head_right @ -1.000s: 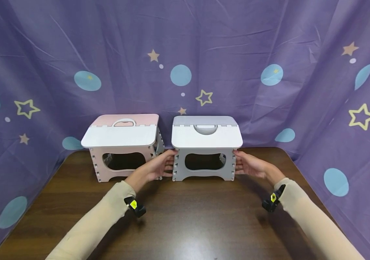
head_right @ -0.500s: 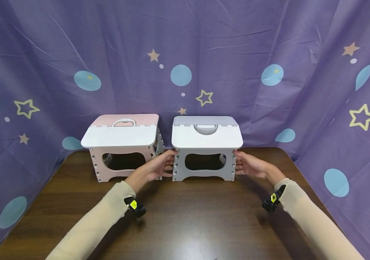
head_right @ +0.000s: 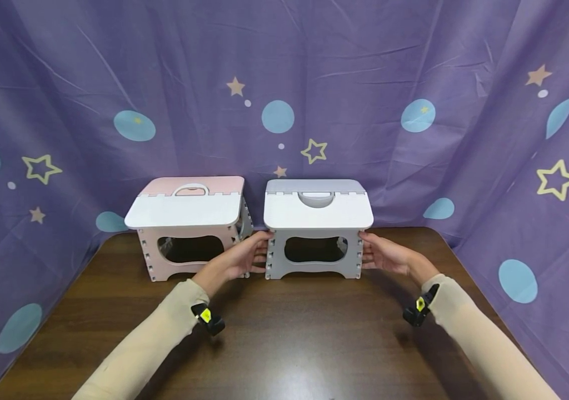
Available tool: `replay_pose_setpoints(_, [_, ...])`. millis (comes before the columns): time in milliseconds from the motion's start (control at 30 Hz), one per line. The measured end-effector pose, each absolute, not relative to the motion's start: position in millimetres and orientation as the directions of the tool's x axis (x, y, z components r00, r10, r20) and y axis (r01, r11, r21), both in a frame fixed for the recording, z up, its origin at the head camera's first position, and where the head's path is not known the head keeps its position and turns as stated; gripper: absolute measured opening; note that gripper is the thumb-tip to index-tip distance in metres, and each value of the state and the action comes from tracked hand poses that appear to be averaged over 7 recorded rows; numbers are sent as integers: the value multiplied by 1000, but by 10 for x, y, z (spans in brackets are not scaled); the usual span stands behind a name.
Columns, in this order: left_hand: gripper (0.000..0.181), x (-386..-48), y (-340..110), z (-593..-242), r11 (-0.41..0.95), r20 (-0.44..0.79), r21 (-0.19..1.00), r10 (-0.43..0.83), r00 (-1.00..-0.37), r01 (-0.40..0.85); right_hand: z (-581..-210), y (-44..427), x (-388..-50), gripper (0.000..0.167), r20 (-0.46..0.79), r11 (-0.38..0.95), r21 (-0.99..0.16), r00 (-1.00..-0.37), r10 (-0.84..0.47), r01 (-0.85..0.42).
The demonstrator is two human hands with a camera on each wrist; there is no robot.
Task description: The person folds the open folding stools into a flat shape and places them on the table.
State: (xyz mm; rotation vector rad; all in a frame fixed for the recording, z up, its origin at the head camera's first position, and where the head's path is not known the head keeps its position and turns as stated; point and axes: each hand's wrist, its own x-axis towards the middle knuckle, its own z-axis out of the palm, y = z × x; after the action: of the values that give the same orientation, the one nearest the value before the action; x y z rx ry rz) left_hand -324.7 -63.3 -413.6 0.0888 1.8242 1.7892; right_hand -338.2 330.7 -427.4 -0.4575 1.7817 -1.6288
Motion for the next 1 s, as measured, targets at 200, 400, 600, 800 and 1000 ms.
replay_pose_setpoints(200, [82,-3245,-637,-4127,100,-346,936,435,-831,-337,-4278,3304,-3393,77,-241,155,-970,-708,-664,185])
replay_pose_setpoints(400, [80,-3250,-634,-4130,96,-340,938,444,-829,-333,-4281,3313,-3407,76,-240,151,-970,-703,-670,188])
replay_pose_setpoints(600, [81,-3255,-634,-4136,97,-339,938,451,-826,-332,-4290,3318,-3409,76,-240,150,-970,-697,-676,189])
replay_pose_setpoints(800, [81,-3254,-635,-4138,96,-338,939,451,-826,-331,-4294,3319,-3415,76,-235,142,-971,-691,-683,191])
replay_pose_setpoints(1000, [81,-3261,-632,-4136,96,-335,940,453,-826,-328,-4289,3314,-3416,76,-237,144,-971,-688,-686,191])
